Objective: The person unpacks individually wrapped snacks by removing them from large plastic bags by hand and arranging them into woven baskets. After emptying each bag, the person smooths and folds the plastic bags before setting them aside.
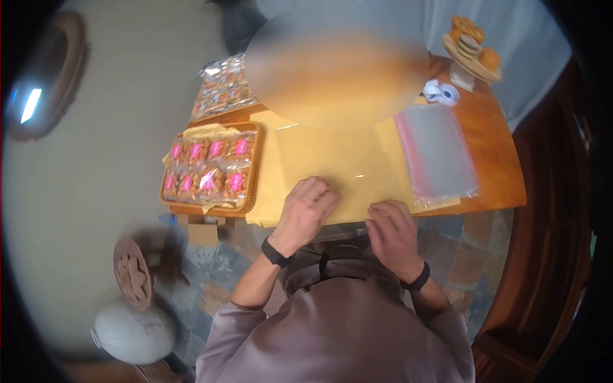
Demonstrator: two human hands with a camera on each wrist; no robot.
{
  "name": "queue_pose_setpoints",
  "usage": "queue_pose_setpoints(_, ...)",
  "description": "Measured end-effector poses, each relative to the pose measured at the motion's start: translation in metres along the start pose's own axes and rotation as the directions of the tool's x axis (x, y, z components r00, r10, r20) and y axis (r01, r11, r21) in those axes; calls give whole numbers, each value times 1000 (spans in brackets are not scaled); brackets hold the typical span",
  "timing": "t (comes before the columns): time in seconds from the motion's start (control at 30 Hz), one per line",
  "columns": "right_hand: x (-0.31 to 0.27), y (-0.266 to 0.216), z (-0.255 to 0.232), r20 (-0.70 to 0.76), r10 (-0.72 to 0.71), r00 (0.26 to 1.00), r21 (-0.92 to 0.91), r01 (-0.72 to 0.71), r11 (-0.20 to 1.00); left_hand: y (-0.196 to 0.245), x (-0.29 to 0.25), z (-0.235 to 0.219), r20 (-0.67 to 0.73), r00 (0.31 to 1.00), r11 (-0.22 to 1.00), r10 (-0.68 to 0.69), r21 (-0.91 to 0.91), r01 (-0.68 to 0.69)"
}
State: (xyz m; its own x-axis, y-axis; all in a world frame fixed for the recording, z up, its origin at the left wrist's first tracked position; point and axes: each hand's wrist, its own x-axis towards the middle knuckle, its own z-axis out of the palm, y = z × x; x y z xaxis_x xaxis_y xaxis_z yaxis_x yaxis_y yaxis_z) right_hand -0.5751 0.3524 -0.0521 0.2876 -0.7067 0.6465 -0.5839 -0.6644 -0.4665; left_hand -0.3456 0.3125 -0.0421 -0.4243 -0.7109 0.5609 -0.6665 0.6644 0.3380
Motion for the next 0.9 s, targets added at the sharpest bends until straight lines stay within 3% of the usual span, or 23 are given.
queue_pose_setpoints(0.07, 16, -8, -12, 17, -21, 1000, 48, 20, 999, 0, 2, 2, -20, 1000, 998, 4, 66, -3)
queue_pose_setpoints(0.13, 43, -30, -45, 58, 107, 993, 456, -122, 882, -2, 0, 0, -23, 999, 992, 33, 124, -30)
queue_pose_setpoints(0.17, 59, -41, -61, 37, 34, 999, 617, -50, 785, -3, -1, 1, -2, 1000, 989, 1, 151, 0)
queue_pose_setpoints(0.2, 72, -53, -80, -2, -24, 1000, 751, 18, 660, -5, -1, 3, 26, 999, 985, -24, 172, 19)
queue_pose_setpoints(0.23, 70, -68, -104, 109, 67, 992, 893, -127, 431, -8, -4, 7, 42, 999, 986, -4, 165, -3)
queue_pose_setpoints(0.27, 74, -75, -111, 136, -45, 990, 972, -125, 200, -11, -9, 11, 51, 999, 983, -20, 182, 11)
queue_pose_setpoints(0.33, 28, -89, -121, 58, 18, 998, 969, -61, 238, -10, -13, 15, 82, 997, 985, 0, 174, -15)
queue_pose_setpoints(0.37, 67, -51, -140, 9, 38, 999, 964, -19, 266, -8, -15, 15, 65, 997, 987, -32, 161, 22)
queue_pose_setpoints(0.43, 79, -64, -116, -67, 48, 997, 948, 49, 314, -5, -20, 14, 54, 992, 986, -111, 134, 103)
queue_pose_setpoints(0.57, 73, -64, -120, -197, 13, 980, 921, 181, 344, -1, -22, 7, 42, 993, 987, -113, 119, 107)
queue_pose_setpoints(0.63, 46, -62, -133, -245, -36, 969, 893, 240, 381, 1, -23, 7, 22, 993, 986, -115, 121, 111)
queue_pose_setpoints(0.73, 68, -58, -123, -320, -142, 937, 820, 349, 453, 4, -20, 4, 16, 994, 986, -109, 125, 107)
queue_pose_setpoints(0.77, 50, -63, -140, -333, -178, 926, 802, 378, 463, 5, -21, 5, 15, 993, 987, -115, 110, 113)
queue_pose_setpoints(0.9, 25, -56, -148, -385, -325, 864, 750, 498, 435, 4, -23, 6, 19, 990, 987, -139, 85, 137)
